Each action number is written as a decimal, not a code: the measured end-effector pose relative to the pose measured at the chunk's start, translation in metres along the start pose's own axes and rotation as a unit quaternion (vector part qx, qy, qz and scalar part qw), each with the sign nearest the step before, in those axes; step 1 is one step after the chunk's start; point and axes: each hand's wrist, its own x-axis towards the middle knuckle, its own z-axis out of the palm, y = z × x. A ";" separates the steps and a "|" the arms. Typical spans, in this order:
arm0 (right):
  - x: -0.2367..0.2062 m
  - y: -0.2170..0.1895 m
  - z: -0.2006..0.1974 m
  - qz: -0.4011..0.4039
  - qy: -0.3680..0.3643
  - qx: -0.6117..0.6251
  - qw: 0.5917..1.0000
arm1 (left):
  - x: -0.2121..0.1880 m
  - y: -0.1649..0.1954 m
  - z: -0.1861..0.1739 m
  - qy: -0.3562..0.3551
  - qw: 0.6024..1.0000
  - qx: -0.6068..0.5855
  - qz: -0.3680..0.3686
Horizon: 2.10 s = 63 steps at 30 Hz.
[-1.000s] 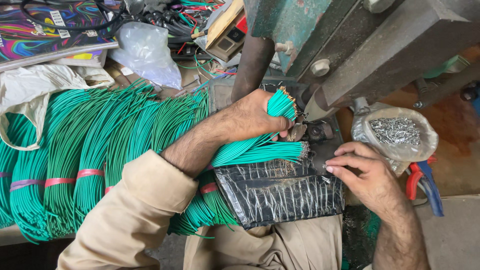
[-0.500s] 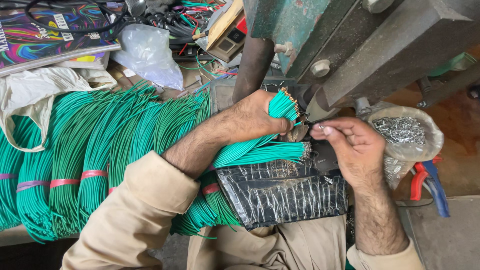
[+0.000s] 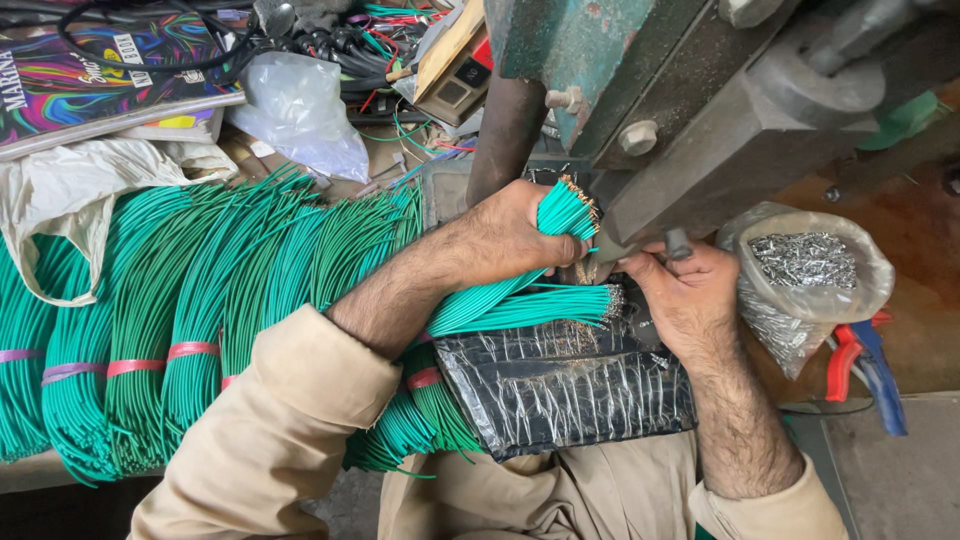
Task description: The person holds a bundle of green insulated wires and attaches metal terminals to the stripped wire ends using a bench-mounted crimping press, placing each wire end under the die and pressing the machine to crimp the terminal, then setting the finished wire onto a growing pile of crimped wires.
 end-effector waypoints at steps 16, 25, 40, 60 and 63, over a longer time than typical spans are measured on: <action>-0.037 -0.044 -0.049 -0.060 -0.158 -0.269 0.948 | 0.003 -0.004 0.000 -0.002 0.999 0.012 0.043; -0.022 -0.016 -0.017 -0.042 -0.015 0.032 0.998 | 0.002 -0.001 -0.001 -0.010 0.999 0.010 0.051; 0.001 -0.010 -0.002 -0.023 -0.003 -0.003 1.000 | 0.001 -0.001 -0.001 -0.008 0.999 -0.020 0.032; 0.000 -0.008 0.003 -0.018 -0.020 0.048 0.998 | 0.000 -0.002 -0.001 0.001 1.000 -0.012 0.023; -0.013 -0.019 -0.005 -0.026 -0.044 0.062 0.997 | 0.001 -0.002 -0.002 -0.017 0.999 -0.002 0.043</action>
